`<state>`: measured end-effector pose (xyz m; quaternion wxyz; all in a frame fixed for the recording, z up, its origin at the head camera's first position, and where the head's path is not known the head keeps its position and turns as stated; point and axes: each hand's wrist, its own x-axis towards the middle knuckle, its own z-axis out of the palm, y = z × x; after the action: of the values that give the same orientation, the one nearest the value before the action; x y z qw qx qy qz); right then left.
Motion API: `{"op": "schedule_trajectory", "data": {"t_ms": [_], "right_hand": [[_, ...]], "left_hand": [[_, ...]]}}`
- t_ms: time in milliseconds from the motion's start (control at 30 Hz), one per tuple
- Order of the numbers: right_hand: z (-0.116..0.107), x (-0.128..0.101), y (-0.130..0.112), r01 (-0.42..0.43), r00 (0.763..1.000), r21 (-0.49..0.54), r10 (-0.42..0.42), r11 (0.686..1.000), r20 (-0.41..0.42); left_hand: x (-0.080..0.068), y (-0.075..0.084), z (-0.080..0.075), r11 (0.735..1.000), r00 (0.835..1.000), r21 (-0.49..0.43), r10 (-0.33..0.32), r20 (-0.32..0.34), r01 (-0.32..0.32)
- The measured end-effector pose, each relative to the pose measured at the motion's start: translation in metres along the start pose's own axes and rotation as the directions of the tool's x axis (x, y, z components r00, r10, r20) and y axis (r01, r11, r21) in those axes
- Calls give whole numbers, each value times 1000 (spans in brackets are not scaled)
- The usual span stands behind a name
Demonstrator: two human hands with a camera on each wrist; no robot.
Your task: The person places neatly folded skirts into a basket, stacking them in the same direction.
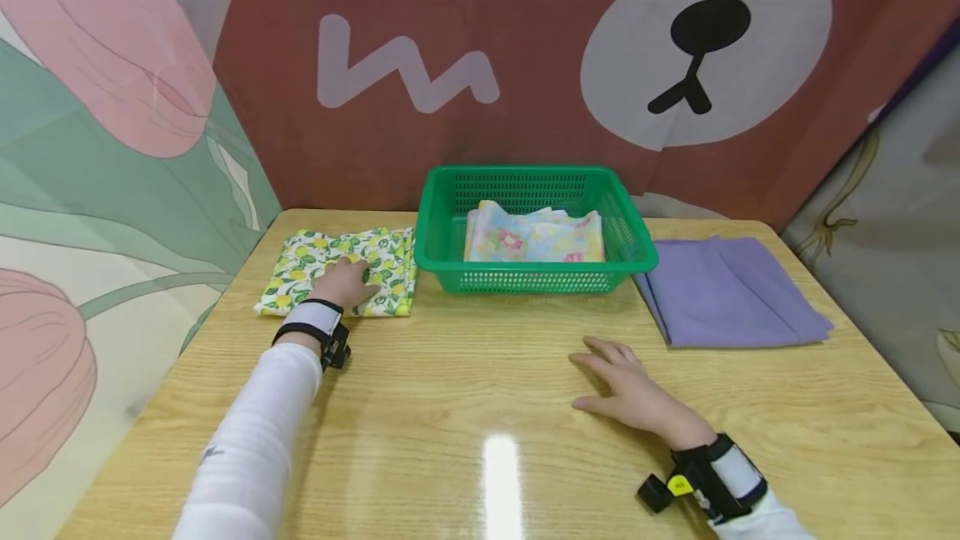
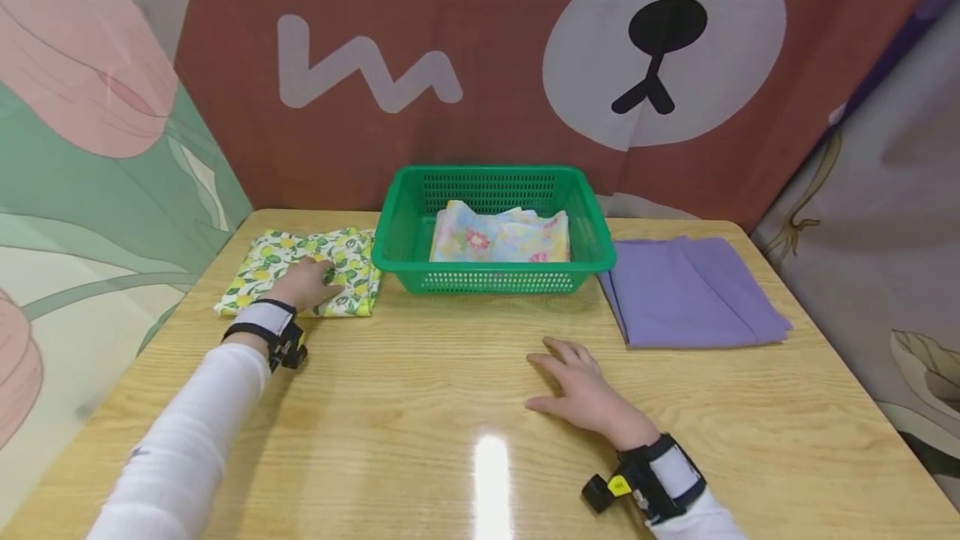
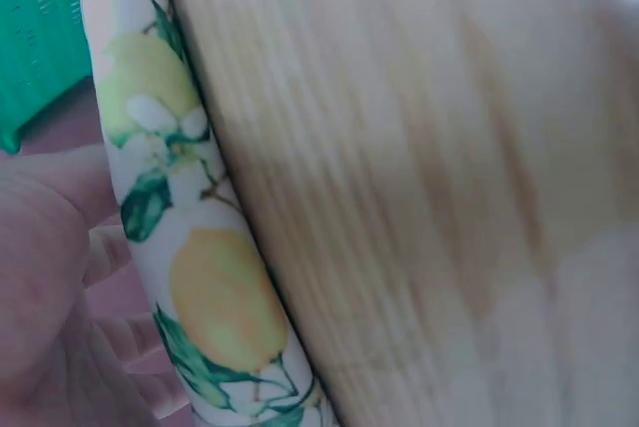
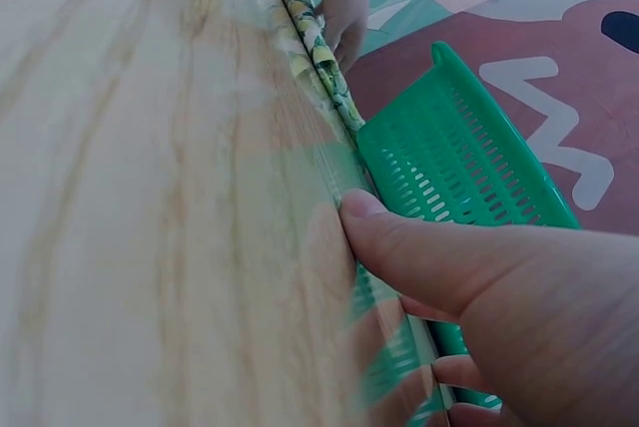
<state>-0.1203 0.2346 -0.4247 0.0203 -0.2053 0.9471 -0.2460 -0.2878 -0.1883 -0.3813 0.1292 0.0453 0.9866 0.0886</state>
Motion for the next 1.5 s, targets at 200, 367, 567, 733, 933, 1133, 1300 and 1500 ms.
{"op": "schedule_trajectory", "data": {"t_ms": [200, 367, 567, 733, 933, 1133, 1300, 1500], "right_hand": [[-3, 1, -1, 20, 1000, -12, -20, 1000, -12], [-1, 1, 1, 10, 1000, -2, -10, 1000, 0], [4, 1, 3, 8, 1000, 11, -8, 1000, 2], [4, 2, 1, 31, 1000, 12, -31, 999, -4], [2, 1, 1, 21, 1000, 19, -21, 1000, -8], [-1, 2, 2, 19, 1000, 9, -18, 1000, -11], [0, 1, 2, 15, 1000, 11, -15, 1000, -7], [-2, 0, 2, 17, 1000, 17, -17, 1000, 0]], "left_hand": [[0, -1, -3, 999, 1000, -37, -25, 18, 26], [0, -2, 0, 999, 1000, -36, -20, 16, 21], [0, -11, 7, 999, 1000, -35, 5, 2, -5], [-5, -17, 7, 999, 1000, -33, 19, 12, -19], [-12, -14, 6, 999, 999, -23, 30, 17, -29], [-24, -12, 8, 999, 999, -1, 47, -9, -47], [-37, -16, 12, 997, 997, 17, 72, -17, -72], [-53, -17, 16, 995, 994, 27, 101, -31, -100]]}}
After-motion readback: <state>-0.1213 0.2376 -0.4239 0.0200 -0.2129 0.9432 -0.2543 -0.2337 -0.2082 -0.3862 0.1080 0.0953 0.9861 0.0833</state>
